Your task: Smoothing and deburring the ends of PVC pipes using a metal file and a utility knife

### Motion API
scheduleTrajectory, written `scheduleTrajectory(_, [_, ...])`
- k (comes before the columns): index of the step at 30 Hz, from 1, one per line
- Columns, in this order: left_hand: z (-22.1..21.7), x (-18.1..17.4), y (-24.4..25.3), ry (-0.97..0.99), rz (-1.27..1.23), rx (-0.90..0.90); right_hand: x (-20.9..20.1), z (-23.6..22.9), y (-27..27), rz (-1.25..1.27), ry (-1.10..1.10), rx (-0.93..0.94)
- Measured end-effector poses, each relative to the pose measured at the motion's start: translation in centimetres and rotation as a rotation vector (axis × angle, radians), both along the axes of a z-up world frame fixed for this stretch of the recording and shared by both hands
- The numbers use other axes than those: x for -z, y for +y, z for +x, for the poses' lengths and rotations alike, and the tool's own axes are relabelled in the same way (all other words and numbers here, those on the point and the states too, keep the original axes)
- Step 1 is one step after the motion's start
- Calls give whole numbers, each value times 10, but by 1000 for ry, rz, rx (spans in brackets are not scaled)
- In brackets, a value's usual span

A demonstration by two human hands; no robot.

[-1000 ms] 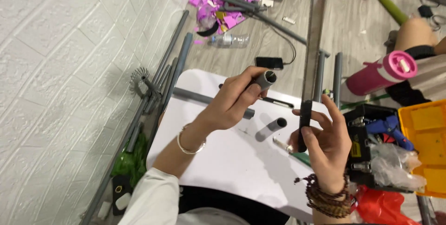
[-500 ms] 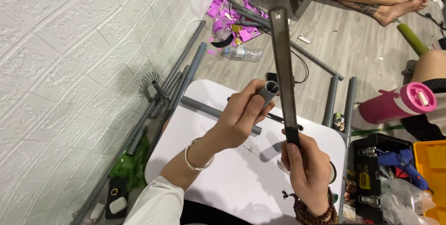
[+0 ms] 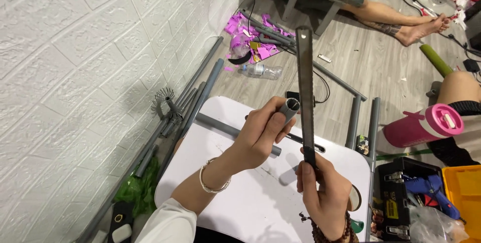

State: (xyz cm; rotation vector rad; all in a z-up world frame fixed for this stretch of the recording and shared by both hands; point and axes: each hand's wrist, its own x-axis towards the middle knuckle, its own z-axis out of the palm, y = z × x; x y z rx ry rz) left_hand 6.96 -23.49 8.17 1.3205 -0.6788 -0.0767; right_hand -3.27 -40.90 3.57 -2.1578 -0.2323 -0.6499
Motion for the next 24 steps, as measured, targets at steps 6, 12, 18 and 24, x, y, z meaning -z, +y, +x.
scheduleTrajectory(6, [14, 14, -8, 29, -204, 172, 17, 3, 0, -255, -180, 117])
scheduleTrajectory(12, [29, 30, -18, 123, -307, 370, 40, 2, -4, -529, -229, 201])
scheduleTrajectory(18, [28, 36, -21, 124, -318, 310, 54, 4, -3, -543, -403, 286])
scheduleTrajectory(24, [25, 29, -19, 81, -343, 336, 51, 2, -2, -554, -345, 262])
